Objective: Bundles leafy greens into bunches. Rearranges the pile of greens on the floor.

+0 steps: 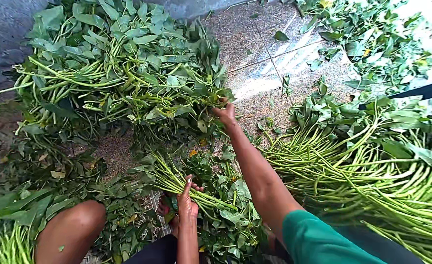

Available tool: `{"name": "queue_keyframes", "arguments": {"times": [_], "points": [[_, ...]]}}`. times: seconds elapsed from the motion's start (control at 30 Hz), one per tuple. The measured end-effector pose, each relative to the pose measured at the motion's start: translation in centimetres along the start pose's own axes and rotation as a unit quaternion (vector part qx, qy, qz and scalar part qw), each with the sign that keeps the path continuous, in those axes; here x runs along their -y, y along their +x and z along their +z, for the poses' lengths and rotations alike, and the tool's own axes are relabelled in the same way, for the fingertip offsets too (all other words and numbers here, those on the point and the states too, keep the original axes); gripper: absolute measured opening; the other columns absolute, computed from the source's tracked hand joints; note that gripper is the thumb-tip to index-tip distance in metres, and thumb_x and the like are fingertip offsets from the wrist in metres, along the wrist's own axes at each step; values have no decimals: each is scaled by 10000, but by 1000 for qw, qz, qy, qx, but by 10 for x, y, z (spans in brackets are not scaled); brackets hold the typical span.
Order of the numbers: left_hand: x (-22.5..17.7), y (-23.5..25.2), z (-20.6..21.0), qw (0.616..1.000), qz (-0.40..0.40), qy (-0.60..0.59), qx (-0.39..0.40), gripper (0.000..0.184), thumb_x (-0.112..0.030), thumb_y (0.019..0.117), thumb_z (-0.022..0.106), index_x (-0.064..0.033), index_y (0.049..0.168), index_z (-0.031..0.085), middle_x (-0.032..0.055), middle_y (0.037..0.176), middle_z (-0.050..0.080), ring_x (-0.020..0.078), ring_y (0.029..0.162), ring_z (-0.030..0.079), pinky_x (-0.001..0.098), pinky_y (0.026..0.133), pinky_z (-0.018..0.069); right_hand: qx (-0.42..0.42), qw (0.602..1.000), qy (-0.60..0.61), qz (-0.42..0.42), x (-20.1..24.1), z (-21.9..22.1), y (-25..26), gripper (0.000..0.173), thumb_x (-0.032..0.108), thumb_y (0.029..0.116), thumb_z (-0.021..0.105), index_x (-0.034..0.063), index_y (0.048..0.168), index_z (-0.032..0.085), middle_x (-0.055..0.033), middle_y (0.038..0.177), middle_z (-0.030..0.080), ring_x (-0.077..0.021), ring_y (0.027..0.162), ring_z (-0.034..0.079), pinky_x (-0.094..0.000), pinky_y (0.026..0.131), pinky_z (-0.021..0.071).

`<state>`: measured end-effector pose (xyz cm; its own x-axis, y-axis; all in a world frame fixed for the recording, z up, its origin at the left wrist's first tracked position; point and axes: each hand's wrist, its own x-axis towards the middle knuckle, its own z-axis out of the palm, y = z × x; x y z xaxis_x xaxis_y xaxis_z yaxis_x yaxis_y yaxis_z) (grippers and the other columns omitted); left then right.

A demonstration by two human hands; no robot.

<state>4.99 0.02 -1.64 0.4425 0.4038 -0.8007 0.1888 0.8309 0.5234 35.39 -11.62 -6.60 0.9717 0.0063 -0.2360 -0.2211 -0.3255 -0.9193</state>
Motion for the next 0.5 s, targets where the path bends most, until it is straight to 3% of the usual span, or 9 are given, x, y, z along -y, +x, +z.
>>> {"name": "queue_keyframes", "arguments": {"times": [0.1,0.23,0.3,0.4,0.5], "points": [[-1,-1,1,1000,0,7,-1,180,-75,1061,519,8,1140,658,47,697,634,157,541,637,336,563,614,-37,992,119,18,-20,-23,-37,493,5,869,726,-26,1343,592,-179,1264,667,-213,1109,668,-402,960,569],[-1,-1,-2,1000,12,15,11,180,-71,1067,502,-3,1140,651,32,696,637,141,553,645,323,579,619,-41,970,220,94,-72,-46,-112,477,6,920,650,5,1382,531,-100,1210,648,-99,959,644,-294,816,569],[0,-1,-3,999,17,21,24,187,-69,1073,485,0,1148,642,27,687,638,143,557,654,324,585,624,-49,949,266,162,-102,-53,-153,493,-18,963,589,53,1441,495,-99,1275,630,-135,1009,645,-352,848,572],[-4,-2,-1,998,35,44,30,184,-77,1076,490,-6,1161,637,20,695,635,129,554,647,304,572,617,-62,917,344,193,-135,-56,-204,456,-81,949,543,79,1376,521,-33,1163,658,-100,956,648,-328,824,572],[-6,0,-1,995,64,76,31,165,-64,1066,511,8,1164,622,42,703,631,138,545,634,306,553,609,-57,914,327,233,-160,-69,-232,481,-97,939,597,37,1396,525,-75,1190,666,-129,972,658,-340,848,575]]}}
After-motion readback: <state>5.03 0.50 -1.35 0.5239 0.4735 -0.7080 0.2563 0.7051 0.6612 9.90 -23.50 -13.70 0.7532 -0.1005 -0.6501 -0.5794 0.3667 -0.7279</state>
